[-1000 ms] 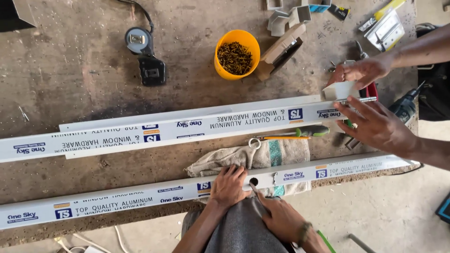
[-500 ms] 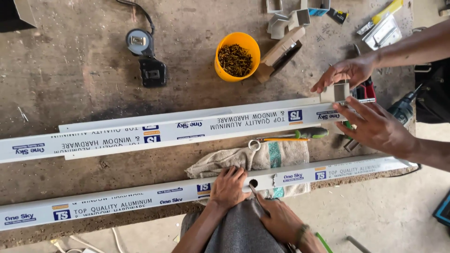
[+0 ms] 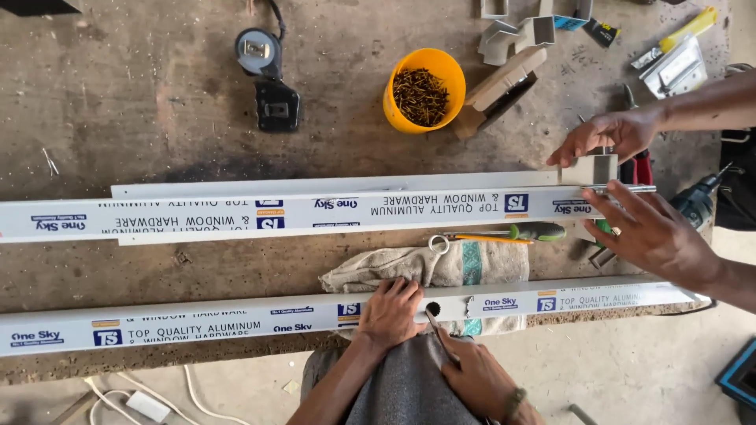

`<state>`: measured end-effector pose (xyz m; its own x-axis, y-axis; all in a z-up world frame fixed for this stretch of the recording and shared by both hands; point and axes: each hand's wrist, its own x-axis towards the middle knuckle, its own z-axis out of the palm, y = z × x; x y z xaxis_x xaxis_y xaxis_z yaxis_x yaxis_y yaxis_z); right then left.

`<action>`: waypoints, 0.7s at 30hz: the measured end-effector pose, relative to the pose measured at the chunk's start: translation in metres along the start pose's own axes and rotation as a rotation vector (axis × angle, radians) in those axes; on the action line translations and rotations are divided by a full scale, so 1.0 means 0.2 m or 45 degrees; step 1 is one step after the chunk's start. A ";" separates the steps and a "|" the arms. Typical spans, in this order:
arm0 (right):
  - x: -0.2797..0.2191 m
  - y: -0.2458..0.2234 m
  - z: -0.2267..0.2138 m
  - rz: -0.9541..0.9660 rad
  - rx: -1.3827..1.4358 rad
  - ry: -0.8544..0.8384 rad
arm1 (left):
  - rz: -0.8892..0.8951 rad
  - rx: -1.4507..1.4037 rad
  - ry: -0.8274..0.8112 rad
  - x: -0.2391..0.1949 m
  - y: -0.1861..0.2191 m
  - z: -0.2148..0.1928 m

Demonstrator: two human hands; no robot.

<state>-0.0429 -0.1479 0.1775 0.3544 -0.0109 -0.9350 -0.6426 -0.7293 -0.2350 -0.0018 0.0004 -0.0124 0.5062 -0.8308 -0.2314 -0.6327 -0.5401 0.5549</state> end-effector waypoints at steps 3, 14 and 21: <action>0.04 -0.04 0.00 -0.100 0.060 -0.004 | -0.015 -0.018 -0.051 0.01 -0.01 0.10; 0.03 0.07 -0.05 -0.121 -0.122 0.026 | 0.000 -0.019 0.082 0.01 0.00 0.02; -0.17 -0.14 -0.15 0.072 -0.272 -0.090 | -0.030 -0.013 -0.003 0.00 0.00 0.03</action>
<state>-0.0174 -0.1475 0.2234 0.2683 -0.0136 -0.9632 -0.4989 -0.8573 -0.1269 -0.0056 -0.0014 -0.0175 0.5191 -0.8184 -0.2464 -0.6146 -0.5578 0.5578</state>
